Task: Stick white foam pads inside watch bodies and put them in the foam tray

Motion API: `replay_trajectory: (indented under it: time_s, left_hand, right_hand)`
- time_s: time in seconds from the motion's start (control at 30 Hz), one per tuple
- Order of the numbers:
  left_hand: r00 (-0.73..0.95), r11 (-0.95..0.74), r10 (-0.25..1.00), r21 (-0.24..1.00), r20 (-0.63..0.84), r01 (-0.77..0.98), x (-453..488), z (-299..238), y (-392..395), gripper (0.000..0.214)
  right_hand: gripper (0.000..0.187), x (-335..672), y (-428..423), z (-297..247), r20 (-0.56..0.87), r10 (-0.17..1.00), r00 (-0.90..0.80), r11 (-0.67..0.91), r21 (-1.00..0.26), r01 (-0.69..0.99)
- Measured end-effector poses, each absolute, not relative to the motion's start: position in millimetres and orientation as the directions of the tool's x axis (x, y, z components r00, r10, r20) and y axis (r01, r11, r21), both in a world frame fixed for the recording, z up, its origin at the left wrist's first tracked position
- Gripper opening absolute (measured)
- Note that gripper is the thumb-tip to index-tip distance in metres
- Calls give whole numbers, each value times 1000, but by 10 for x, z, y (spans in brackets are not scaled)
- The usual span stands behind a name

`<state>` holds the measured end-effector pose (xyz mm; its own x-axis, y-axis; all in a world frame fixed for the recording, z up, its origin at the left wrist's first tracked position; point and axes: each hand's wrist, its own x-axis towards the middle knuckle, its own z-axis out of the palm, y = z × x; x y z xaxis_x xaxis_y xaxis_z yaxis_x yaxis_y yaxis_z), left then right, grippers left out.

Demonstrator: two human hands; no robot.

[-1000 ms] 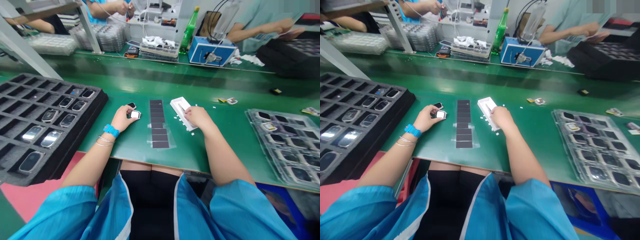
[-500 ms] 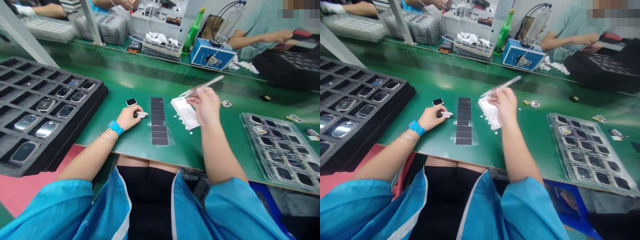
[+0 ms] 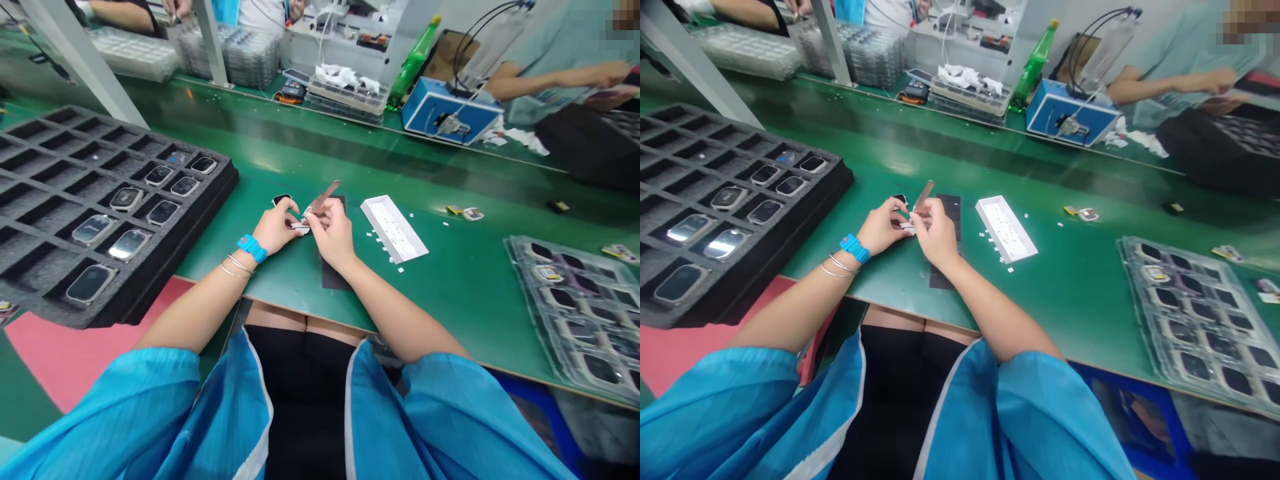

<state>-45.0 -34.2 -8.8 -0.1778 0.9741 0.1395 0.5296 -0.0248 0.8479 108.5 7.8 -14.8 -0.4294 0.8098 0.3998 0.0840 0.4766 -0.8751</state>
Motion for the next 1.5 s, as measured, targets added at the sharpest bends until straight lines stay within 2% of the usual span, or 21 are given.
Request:
replay_trajectory:
  time_s: [0.3,0.5,0.6,0.67,0.7,0.73,0.83,0.93,1.03,1.2,1.4,1.5]
  left_hand:
    - [-164,-36,976,843,146,537,-458,-123,-337,44]
    - [-166,-39,973,825,159,564,-447,-101,-357,42]
    - [-121,-10,989,862,83,506,-476,-88,-361,44]
    - [-64,7,997,865,30,501,-529,-87,-343,28]
    - [-77,12,996,843,34,537,-567,-90,-322,21]
    - [-130,24,989,802,67,597,-610,-94,-290,24]
    - [-393,160,881,617,263,771,-752,-120,-130,29]
    - [-477,280,835,534,274,798,-860,-150,48,30]
    - [-383,198,899,581,214,789,-869,-165,105,24]
    - [-203,2,954,671,222,742,-669,-171,-57,15]
    - [-158,-12,957,581,241,814,-495,-158,-88,17]
    - [-168,4,959,578,230,816,-490,-141,-74,16]
  right_hand:
    - [29,1068,61,-136,423,793,-439,512,-853,102]
    - [25,1061,13,-112,385,776,-500,545,-809,221]
    - [27,1090,38,-105,429,793,-432,537,-827,165]
    - [29,1135,91,-97,451,830,-329,509,-853,115]
    - [29,1162,126,-95,452,847,-280,492,-866,92]
    - [29,1189,163,-96,448,860,-246,475,-877,65]
    - [31,1252,263,-130,451,871,-194,456,-890,-23]
    - [31,1265,320,-184,479,859,-180,475,-877,-71]
    - [30,1245,338,-218,481,857,-186,474,-876,-86]
    - [29,1144,346,-232,498,852,-161,483,-867,-125]
    - [27,992,321,-302,540,790,-289,539,-837,-90]
    - [26,982,303,-328,561,766,-313,578,-815,-45]
